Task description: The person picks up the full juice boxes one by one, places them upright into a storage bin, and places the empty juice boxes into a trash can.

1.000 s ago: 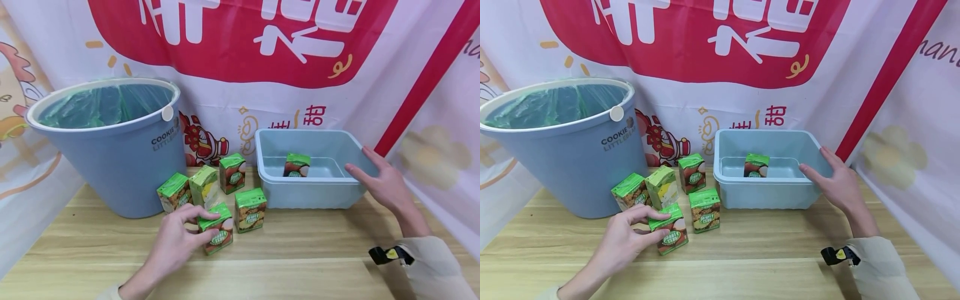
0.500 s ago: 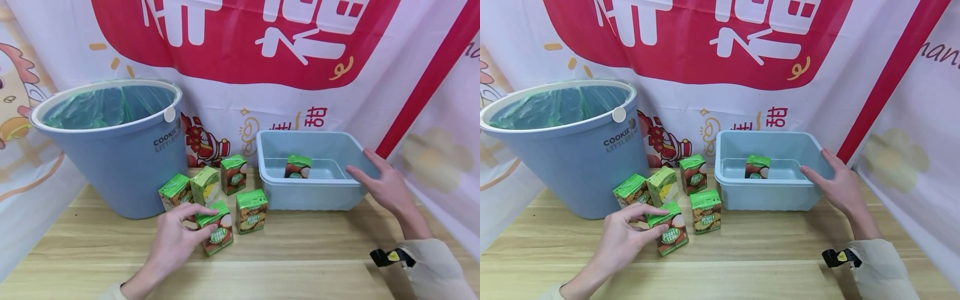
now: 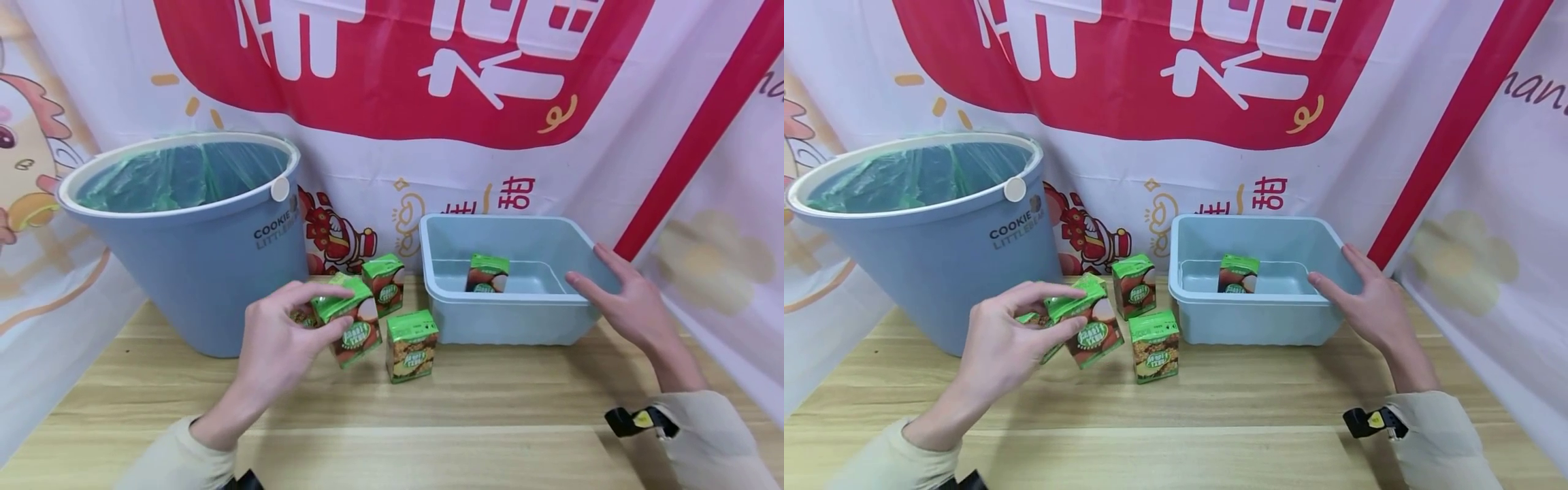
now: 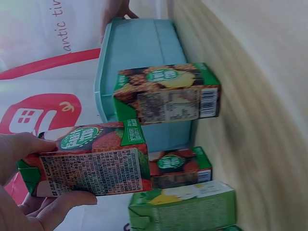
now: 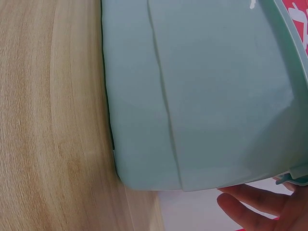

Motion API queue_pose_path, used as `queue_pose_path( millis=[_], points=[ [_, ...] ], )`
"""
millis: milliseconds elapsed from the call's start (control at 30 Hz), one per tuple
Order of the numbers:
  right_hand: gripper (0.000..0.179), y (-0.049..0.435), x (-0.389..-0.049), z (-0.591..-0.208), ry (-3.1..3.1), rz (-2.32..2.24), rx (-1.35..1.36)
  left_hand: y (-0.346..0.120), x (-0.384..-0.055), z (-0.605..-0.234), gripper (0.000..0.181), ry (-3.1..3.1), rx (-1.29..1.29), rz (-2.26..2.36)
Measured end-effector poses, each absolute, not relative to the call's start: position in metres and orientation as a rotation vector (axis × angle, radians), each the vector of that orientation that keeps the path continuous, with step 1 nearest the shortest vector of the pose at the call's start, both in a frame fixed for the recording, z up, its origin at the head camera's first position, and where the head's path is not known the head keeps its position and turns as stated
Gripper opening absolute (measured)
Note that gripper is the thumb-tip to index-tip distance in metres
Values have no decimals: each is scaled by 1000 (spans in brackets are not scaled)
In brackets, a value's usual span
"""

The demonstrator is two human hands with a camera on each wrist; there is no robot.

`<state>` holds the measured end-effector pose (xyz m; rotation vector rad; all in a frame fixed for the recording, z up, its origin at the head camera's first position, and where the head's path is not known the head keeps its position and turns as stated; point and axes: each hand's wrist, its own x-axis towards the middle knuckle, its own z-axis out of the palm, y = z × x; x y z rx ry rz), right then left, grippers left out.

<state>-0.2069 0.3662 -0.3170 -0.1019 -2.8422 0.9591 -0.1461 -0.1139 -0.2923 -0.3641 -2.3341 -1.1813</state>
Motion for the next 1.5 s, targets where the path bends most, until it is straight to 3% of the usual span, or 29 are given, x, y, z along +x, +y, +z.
queue_pose_path(
  millis=[833, 1500],
  points=[
    [97, 365, -207, -316, -2833, 961, -87, -52, -200, -227, 25, -2175, -579, -1324],
    [98, 366, -206, -318, -2831, 972, -96, 12, -252, -227, 28, -2178, -486, -1565]
  ],
)
